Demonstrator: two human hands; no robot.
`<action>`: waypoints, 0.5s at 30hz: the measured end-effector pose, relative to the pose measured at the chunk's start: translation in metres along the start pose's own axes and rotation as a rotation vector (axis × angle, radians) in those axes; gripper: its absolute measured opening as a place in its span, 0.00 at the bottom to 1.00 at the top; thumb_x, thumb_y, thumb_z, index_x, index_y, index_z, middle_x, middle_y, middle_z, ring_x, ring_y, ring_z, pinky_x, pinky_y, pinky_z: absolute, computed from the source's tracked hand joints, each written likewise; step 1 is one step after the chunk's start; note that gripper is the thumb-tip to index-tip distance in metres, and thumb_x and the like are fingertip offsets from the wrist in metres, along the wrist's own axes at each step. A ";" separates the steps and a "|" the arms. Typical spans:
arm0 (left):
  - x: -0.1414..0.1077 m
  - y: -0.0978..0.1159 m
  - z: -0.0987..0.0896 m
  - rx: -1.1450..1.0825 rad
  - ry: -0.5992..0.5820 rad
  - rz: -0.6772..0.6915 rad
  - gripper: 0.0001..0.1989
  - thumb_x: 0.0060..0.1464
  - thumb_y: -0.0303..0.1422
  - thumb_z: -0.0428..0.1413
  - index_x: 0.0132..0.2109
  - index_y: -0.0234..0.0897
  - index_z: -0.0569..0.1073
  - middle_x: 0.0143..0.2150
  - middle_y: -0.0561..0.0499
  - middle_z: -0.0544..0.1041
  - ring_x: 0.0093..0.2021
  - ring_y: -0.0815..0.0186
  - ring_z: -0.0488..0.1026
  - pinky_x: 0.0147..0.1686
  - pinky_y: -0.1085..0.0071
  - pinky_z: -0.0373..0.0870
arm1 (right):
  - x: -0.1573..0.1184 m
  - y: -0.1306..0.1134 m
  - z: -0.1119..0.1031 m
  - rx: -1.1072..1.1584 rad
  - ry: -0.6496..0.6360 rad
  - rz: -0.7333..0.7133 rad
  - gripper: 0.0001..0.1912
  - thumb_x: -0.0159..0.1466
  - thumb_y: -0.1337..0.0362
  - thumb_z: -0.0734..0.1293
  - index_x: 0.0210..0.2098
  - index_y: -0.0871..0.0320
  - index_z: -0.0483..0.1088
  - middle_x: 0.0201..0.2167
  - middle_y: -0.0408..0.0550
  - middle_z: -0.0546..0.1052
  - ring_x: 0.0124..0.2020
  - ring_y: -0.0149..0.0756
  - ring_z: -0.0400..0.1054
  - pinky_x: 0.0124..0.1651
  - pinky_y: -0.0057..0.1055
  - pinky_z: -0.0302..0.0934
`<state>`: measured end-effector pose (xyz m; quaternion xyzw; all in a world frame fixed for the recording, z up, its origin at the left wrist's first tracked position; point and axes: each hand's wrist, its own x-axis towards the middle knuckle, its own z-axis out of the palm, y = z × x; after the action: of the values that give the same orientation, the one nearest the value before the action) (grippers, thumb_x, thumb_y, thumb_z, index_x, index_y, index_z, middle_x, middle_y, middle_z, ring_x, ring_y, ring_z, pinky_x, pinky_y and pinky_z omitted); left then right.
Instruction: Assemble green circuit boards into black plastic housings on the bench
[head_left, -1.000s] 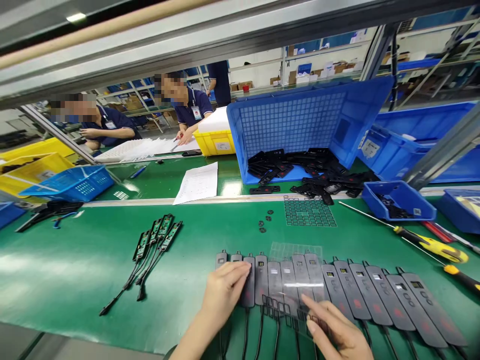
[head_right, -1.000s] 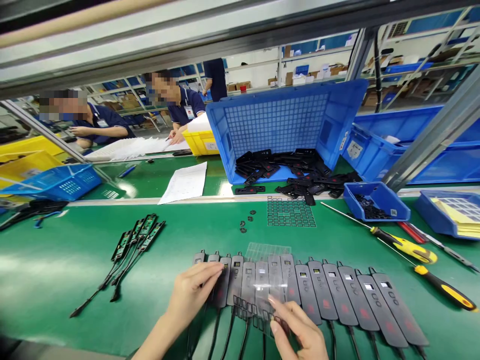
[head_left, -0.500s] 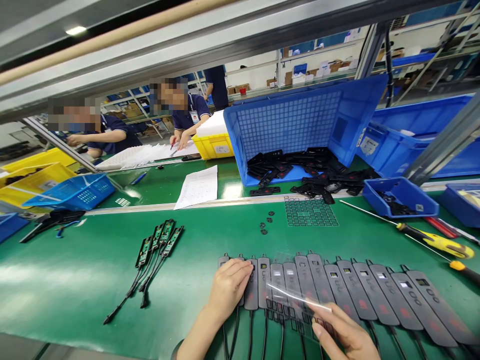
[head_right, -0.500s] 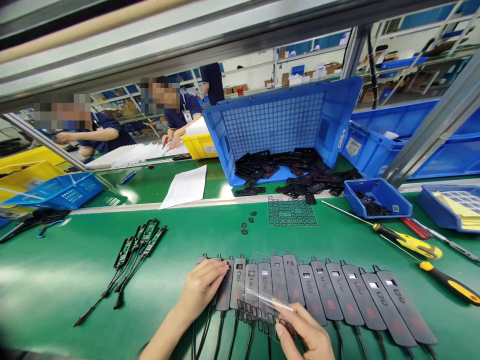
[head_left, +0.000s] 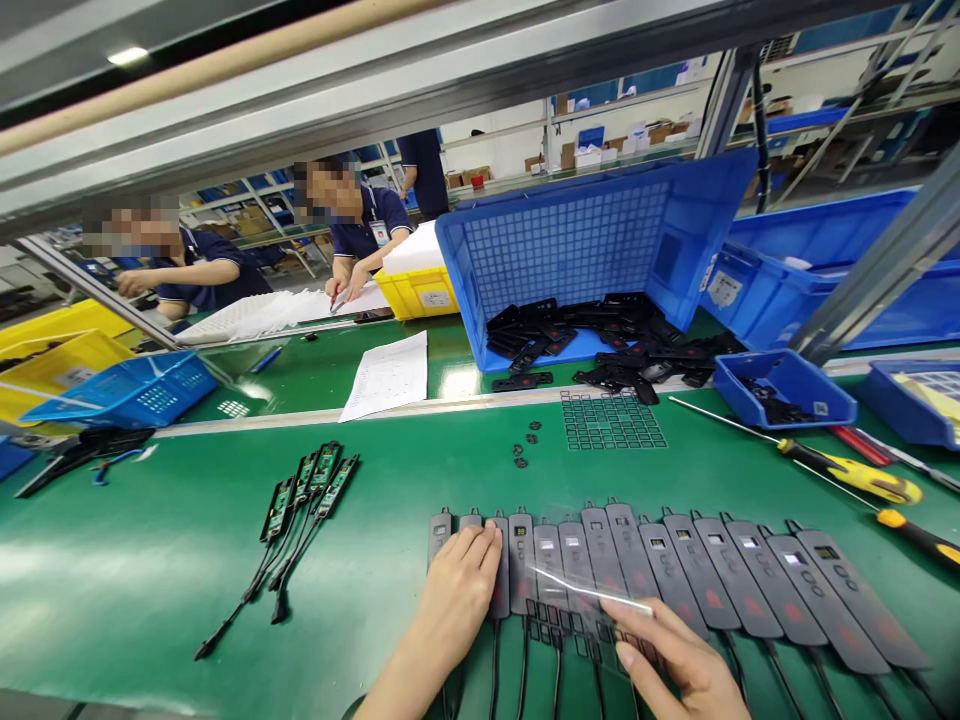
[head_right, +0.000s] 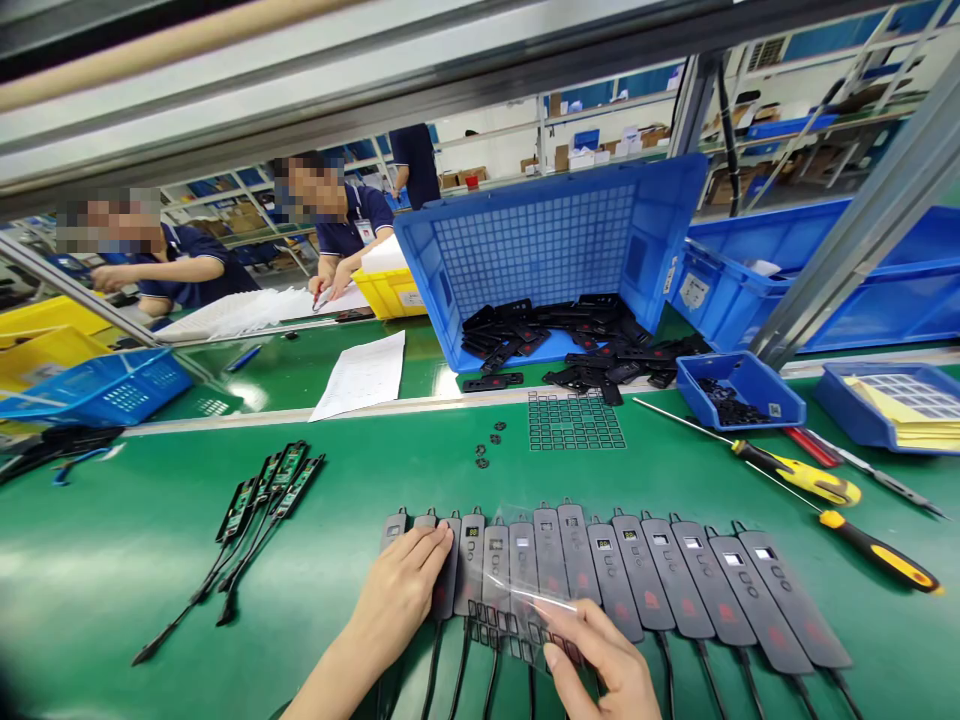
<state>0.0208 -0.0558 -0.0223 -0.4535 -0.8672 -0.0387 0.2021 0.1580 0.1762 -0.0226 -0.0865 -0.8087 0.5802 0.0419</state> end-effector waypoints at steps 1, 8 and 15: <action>0.000 0.001 -0.001 -0.025 -0.016 -0.024 0.18 0.60 0.19 0.42 0.48 0.27 0.74 0.43 0.40 0.79 0.42 0.57 0.74 0.40 0.60 0.75 | 0.000 0.000 0.000 0.013 -0.001 0.011 0.17 0.62 0.55 0.66 0.49 0.48 0.75 0.40 0.51 0.78 0.37 0.40 0.75 0.35 0.24 0.70; -0.003 0.019 -0.028 -0.825 -0.152 -0.511 0.24 0.61 0.31 0.51 0.63 0.43 0.59 0.55 0.44 0.72 0.52 0.59 0.71 0.50 0.59 0.70 | -0.004 -0.001 -0.002 0.191 -0.074 0.179 0.17 0.62 0.52 0.66 0.48 0.47 0.76 0.48 0.48 0.78 0.49 0.46 0.71 0.42 0.27 0.71; 0.017 0.039 -0.034 -1.818 -0.224 -0.833 0.23 0.50 0.31 0.64 0.52 0.37 0.67 0.30 0.54 0.76 0.31 0.71 0.74 0.34 0.76 0.70 | -0.013 0.010 -0.010 0.510 -0.080 0.269 0.22 0.59 0.47 0.68 0.50 0.47 0.74 0.52 0.49 0.74 0.50 0.49 0.70 0.46 0.35 0.70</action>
<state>0.0546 -0.0281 0.0112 -0.0973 -0.6119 -0.7108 -0.3330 0.1733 0.1860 -0.0280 -0.1566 -0.6189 0.7683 -0.0470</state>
